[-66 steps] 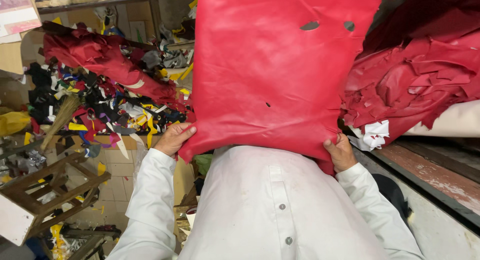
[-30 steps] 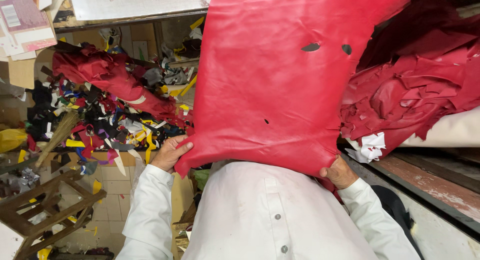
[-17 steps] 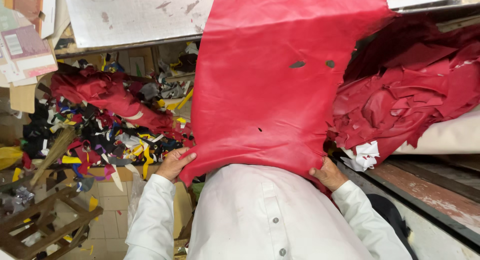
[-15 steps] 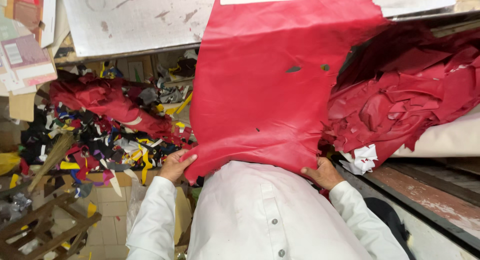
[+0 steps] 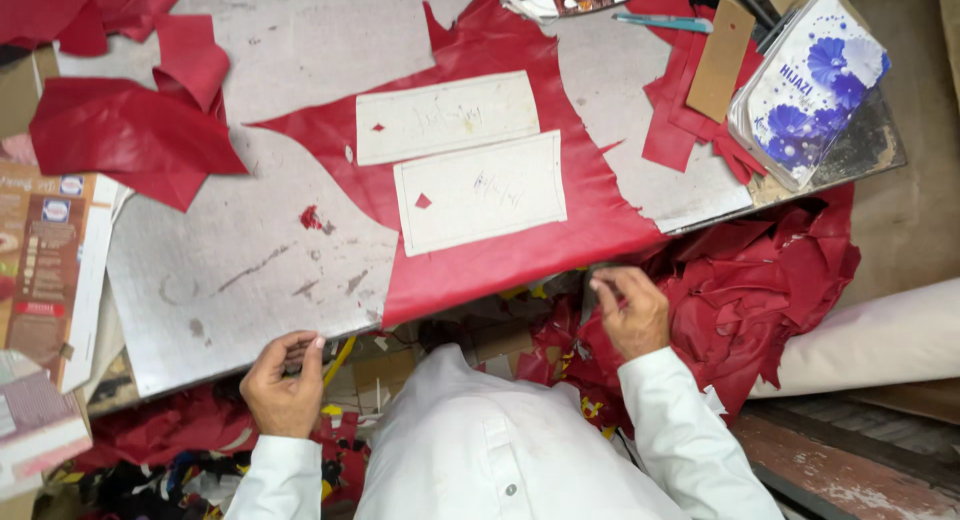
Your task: The person cuts red leather using a utility knife and paper/cardboard templates. They repeatedly place templates on the leather, trace and cut around them, then remove the templates and set aside the cut leather pieces.
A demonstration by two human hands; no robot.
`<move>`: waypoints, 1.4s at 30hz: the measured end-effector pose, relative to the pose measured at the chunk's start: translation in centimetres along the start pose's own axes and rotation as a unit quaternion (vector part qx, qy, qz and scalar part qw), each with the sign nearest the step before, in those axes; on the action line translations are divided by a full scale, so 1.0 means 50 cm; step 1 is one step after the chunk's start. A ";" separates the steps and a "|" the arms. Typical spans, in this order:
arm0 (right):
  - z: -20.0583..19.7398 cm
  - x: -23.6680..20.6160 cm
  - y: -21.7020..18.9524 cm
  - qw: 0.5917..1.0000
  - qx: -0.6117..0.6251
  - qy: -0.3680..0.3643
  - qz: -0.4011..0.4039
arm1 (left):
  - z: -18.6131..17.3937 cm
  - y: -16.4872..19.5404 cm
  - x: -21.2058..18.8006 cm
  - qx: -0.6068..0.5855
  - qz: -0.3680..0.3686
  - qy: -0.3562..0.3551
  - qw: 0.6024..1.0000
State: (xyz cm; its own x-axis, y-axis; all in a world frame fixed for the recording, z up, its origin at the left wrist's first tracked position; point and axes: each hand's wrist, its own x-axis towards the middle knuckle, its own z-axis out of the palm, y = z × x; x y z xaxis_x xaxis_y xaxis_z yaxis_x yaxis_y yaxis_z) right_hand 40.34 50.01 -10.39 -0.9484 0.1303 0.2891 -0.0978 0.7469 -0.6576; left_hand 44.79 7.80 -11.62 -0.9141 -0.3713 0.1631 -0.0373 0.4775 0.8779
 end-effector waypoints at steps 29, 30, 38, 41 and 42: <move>0.148 0.545 -0.012 0.970 0.064 0.036 -0.230 | 0.452 0.166 0.420 0.350 0.071 -0.151 0.922; 0.187 0.523 -0.033 0.971 0.095 0.004 -0.219 | 0.457 0.164 0.415 0.347 0.067 -0.146 0.924; 0.375 0.650 -0.169 0.873 0.324 -0.359 -0.059 | 0.479 0.146 0.383 0.313 0.060 -0.102 0.942; 0.451 0.685 -0.227 0.774 0.165 -0.484 -0.375 | 0.484 0.141 0.375 0.320 0.057 -0.081 0.942; 0.474 0.690 -0.245 0.732 0.119 -0.524 -0.419 | 0.486 0.139 0.373 0.327 0.051 -0.101 0.938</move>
State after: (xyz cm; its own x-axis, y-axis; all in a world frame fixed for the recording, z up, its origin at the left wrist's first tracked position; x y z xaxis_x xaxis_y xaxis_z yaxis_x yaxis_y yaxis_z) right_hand 1.67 29.91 -8.88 -0.2246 -0.9732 0.0501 -0.7093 0.1280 -0.6932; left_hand 17.67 23.56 -13.42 -0.9819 -0.1699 0.0841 -0.1249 0.9136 0.3871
